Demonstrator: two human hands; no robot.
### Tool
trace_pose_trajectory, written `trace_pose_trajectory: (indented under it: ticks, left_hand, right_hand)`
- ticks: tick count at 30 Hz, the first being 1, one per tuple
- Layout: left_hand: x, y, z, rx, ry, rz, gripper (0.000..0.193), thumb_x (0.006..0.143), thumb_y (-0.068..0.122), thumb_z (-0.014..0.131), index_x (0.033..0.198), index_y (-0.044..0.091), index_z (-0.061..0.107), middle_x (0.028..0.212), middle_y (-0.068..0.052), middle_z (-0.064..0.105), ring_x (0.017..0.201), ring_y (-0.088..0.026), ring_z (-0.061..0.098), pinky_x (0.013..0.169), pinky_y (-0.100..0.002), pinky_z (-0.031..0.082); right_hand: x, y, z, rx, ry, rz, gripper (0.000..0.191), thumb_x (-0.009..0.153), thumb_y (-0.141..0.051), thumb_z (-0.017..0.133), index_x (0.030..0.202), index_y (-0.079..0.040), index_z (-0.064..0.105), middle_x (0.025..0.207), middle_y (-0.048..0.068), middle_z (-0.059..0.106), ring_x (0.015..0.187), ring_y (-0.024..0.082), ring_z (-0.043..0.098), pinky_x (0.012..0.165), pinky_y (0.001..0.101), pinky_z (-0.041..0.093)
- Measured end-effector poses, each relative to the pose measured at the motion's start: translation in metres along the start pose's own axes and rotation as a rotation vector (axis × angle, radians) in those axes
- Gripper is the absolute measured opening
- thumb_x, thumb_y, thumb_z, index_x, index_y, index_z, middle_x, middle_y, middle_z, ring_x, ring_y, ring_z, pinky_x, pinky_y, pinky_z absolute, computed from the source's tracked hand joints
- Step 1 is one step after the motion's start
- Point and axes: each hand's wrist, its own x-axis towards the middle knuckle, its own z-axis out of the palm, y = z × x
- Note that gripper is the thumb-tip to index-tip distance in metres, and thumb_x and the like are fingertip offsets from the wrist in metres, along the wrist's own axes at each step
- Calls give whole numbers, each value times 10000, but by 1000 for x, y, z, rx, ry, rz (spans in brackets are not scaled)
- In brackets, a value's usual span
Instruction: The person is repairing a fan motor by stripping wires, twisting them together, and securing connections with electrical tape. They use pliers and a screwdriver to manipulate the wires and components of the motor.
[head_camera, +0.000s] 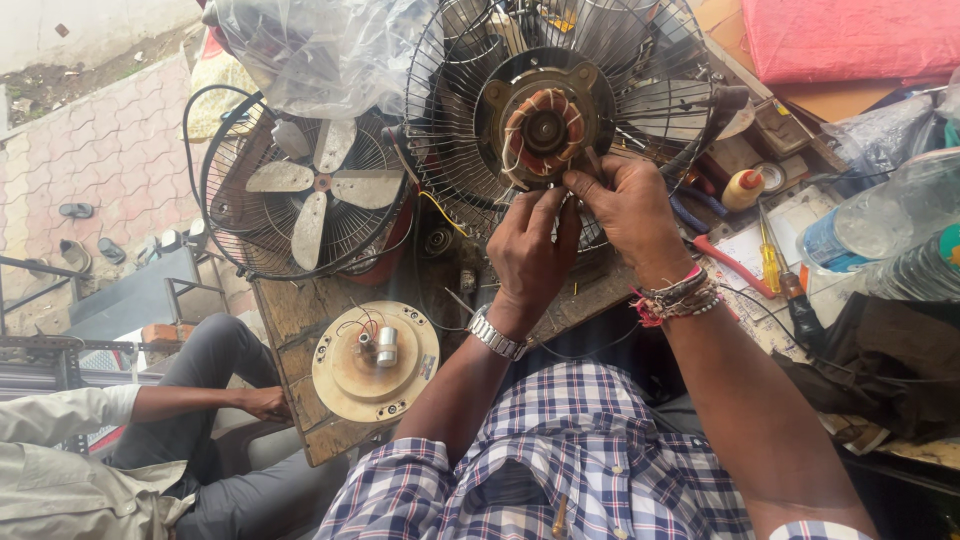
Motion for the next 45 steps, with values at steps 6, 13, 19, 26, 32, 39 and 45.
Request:
trace_pose_trajectory:
  ticks: [6, 13, 19, 26, 32, 39, 45]
  left_hand:
    - [-9, -5, 16, -718, -9, -602, 179, 1008, 162, 711, 1074, -5, 706, 874, -68, 699, 657, -100, 658, 553, -247, 547]
    - [-11, -14, 13, -1307, -78, -1136, 121, 1000, 124, 646, 993, 4, 636, 806, -55, 654, 524, -74, 597, 388, -194, 348]
    - [-13, -9, 0, -1230, -19, -1145, 102, 975, 129, 594, 1001, 35, 626, 786, -62, 674, 510, -88, 602, 382, -195, 366]
    - [-13, 6, -10, -98, 33, -149, 356, 884, 177, 790, 1189, 36, 669, 1079, -123, 662, 692, -157, 657, 603, -269, 552]
    - [-9, 0, -1, -2, 33, -80, 344, 889, 175, 817, 1179, 61, 673, 1067, -100, 685, 757, -199, 704, 645, -292, 568]
    - [-15, -8, 9, -803, -83, -767, 253, 962, 185, 734, 1139, 7, 704, 948, -67, 758, 627, -84, 658, 490, -190, 464]
    - [-15, -14, 7, -1339, -107, -1099, 232, 983, 153, 709, 1121, -32, 694, 897, -79, 730, 581, -70, 606, 445, -173, 393]
  right_hand:
    - [0, -1, 1, 58, -17, -5, 142, 968, -127, 734, 982, 13, 755, 782, -6, 706, 652, 18, 558, 564, 200, 455]
    - [0, 1, 0, 29, -1, 22, 130, 958, -119, 736, 982, 7, 755, 771, -21, 705, 638, 16, 552, 553, 201, 449]
    - [1, 5, 1, 23, 12, 48, 133, 961, -145, 748, 952, -12, 758, 678, -55, 579, 577, 26, 429, 495, 227, 332]
    - [2, 7, 1, 6, 12, -11, 147, 953, -135, 759, 934, 10, 752, 729, -46, 631, 631, 24, 489, 542, 220, 394]
    - [1, 6, 1, 82, -5, -46, 129, 957, -104, 749, 972, 24, 752, 829, -16, 680, 696, 30, 553, 600, 208, 462]
    - [1, 2, 2, 92, -4, -18, 114, 963, -79, 740, 987, 32, 750, 860, 23, 713, 715, 48, 600, 618, 220, 503]
    - [0, 1, 2, 160, -25, 34, 114, 963, -68, 713, 1013, 34, 728, 879, 40, 737, 725, 65, 648, 622, 234, 547]
